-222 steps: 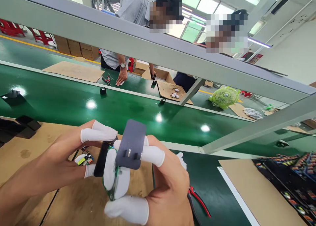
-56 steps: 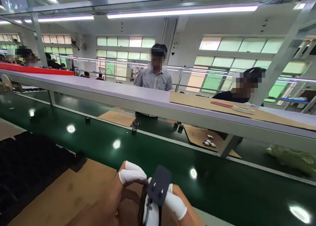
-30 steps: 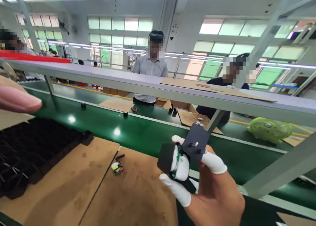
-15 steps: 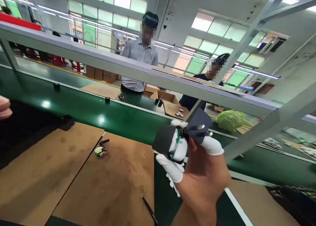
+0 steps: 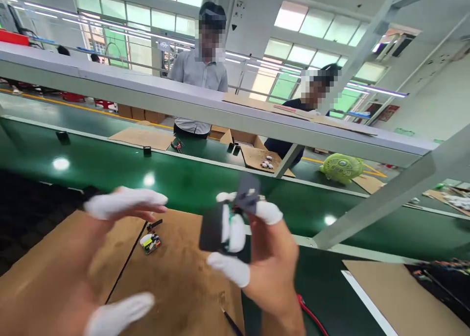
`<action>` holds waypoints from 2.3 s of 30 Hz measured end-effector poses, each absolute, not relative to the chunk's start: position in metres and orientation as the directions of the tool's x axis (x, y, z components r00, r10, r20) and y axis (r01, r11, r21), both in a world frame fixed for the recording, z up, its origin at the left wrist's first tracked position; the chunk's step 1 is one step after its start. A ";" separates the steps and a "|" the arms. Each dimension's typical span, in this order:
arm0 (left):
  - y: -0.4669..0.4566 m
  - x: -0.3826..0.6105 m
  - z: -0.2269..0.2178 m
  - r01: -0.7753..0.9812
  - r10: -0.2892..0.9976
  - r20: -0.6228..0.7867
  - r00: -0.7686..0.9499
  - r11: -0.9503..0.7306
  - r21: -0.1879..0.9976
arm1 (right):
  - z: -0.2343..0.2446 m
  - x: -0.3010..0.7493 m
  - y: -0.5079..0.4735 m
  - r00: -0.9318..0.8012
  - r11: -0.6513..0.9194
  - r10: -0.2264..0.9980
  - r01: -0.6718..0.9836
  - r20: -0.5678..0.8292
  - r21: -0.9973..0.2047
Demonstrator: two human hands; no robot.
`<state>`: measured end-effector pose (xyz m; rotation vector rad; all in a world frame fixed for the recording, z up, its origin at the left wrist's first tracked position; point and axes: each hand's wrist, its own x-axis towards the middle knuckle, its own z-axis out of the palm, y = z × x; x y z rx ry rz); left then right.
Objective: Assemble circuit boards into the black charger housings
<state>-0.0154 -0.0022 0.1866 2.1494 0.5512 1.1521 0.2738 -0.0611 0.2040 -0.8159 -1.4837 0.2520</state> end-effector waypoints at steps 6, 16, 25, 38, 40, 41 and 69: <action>0.027 0.035 0.172 0.025 0.604 0.526 0.599 -0.670 0.742 | 0.192 0.252 -0.044 0.006 0.567 0.788 0.385 0.616 -0.729; 0.041 0.034 0.153 -0.079 0.606 0.540 0.585 -0.620 0.781 | 0.198 0.238 -0.036 -0.031 0.528 0.846 0.182 0.532 -0.830; 0.037 0.042 0.152 -0.151 0.614 0.494 0.615 -0.523 0.839 | 0.193 0.236 -0.035 0.134 0.440 0.876 0.170 0.463 -0.882; 0.041 0.041 0.133 -0.100 0.634 0.427 0.644 -0.484 0.869 | 0.192 0.237 -0.026 0.148 0.382 0.903 0.155 0.404 -0.911; 0.042 0.041 0.133 -0.102 0.654 0.425 0.626 -0.472 0.876 | 0.194 0.238 -0.024 0.114 0.387 0.908 0.134 0.402 -0.912; 0.042 0.040 0.133 -0.098 0.665 0.426 0.614 -0.471 0.877 | 0.195 0.239 -0.024 0.076 0.392 0.913 0.120 0.402 -0.912; 0.014 0.034 0.006 -0.156 0.646 0.367 0.669 -0.360 0.920 | 0.106 0.260 -0.053 -0.009 0.312 0.950 0.076 0.312 -0.947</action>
